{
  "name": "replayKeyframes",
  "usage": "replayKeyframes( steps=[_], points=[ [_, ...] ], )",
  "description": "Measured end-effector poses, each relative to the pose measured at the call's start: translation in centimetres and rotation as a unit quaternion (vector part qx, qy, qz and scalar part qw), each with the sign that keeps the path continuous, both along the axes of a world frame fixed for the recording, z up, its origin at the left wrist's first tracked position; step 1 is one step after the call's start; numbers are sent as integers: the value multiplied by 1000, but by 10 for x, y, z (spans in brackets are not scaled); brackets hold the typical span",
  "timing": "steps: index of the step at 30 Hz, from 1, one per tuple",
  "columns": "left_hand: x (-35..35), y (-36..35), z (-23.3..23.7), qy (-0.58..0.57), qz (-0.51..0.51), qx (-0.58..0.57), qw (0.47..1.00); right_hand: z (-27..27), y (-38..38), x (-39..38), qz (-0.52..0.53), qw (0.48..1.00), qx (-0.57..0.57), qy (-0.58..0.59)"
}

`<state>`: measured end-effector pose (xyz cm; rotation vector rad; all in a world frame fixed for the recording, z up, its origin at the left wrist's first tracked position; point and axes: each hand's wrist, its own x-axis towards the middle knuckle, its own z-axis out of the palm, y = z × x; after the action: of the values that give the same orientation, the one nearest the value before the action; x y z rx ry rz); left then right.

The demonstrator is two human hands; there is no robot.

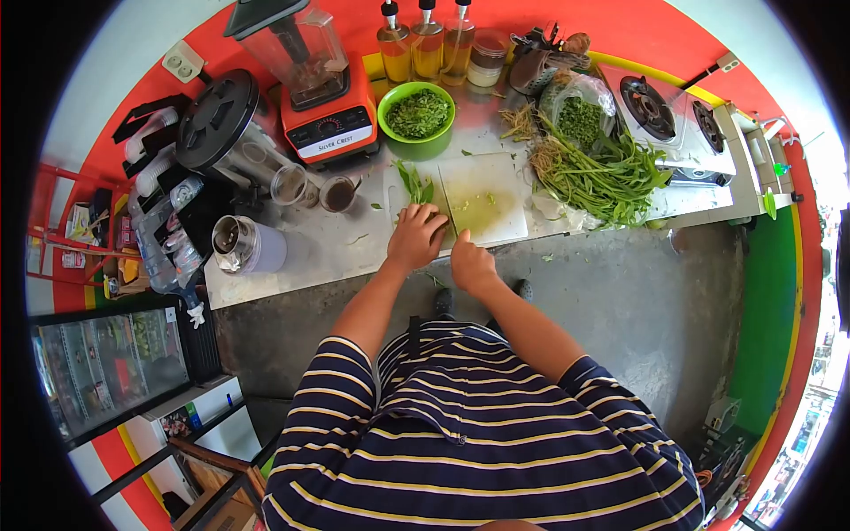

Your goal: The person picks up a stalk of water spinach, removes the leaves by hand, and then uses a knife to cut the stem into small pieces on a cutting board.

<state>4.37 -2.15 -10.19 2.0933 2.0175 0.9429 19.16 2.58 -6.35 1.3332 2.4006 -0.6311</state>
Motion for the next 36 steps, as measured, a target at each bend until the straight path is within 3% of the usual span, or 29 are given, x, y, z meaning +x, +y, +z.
replayKeyframes(
  steps=[32, 36],
  points=[
    [0, -1, -3, -14, 17, 5, 1000, -1, 5, 5, 49, 999, 17, -6],
    [4, 4, -9, -30, 77, 18, 996, -5, 1, 11, 46, 999, 10, 13]
  ],
)
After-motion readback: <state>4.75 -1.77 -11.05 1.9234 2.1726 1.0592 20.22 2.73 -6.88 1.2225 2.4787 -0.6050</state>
